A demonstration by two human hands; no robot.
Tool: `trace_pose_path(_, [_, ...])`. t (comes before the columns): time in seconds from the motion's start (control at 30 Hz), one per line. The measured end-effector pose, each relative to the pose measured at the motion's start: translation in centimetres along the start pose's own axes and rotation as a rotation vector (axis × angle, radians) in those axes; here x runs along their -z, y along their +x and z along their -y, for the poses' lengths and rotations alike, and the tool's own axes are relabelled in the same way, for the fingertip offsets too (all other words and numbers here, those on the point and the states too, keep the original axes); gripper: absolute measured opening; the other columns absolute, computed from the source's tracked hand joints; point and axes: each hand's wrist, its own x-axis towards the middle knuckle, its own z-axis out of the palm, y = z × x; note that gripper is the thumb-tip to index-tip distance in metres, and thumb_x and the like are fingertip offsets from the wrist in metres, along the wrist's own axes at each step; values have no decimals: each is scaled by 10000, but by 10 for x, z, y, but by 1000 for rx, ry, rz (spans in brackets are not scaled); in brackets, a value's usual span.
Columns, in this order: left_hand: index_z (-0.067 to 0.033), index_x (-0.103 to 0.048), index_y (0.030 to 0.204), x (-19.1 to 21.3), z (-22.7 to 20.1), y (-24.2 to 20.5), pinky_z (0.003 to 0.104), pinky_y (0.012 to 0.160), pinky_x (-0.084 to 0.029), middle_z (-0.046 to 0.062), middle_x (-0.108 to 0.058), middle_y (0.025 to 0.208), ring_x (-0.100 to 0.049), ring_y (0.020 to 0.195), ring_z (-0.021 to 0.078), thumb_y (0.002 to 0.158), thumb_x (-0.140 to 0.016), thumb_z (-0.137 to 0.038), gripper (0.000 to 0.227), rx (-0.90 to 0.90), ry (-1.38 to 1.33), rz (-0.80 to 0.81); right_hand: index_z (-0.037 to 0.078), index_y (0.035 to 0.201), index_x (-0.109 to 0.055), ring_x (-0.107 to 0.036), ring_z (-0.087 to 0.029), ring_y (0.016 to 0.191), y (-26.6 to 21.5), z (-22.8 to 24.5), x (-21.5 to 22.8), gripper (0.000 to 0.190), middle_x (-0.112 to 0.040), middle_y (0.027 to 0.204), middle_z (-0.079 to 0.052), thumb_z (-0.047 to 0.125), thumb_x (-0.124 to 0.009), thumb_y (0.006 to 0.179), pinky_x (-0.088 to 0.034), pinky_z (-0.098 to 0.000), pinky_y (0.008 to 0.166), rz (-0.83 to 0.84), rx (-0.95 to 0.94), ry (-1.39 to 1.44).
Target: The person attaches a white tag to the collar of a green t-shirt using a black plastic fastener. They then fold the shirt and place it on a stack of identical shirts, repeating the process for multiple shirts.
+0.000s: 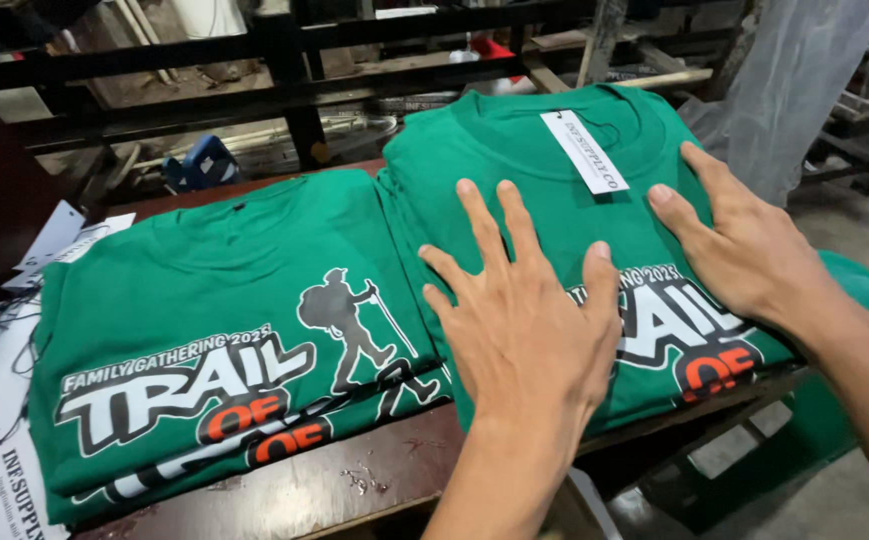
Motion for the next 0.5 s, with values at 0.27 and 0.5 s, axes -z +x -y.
trace_pose_path(0.27, [-89, -272, 1633, -1, 3, -4, 678, 1131, -130, 184, -138, 1742, -202, 1453, 533, 991, -404, -667, 874, -30, 15, -129, 152, 1628, -380, -428, -381, 1456, 3, -3, -3, 743, -441, 1628, -122, 531, -447, 993, -317, -497, 1151, -70, 52, -64])
trace_pose_path(0.5, [22, -254, 1633, 12, 17, -3, 654, 1141, -145, 276, -139, 1733, -45, 1604, 441, 1050, -343, -586, 848, -113, -305, 28, 343, 1656, -249, -105, -298, 1629, -8, 40, -1, 837, -83, 1780, -56, 717, -151, 913, -97, -714, 1221, 37, -122, -91])
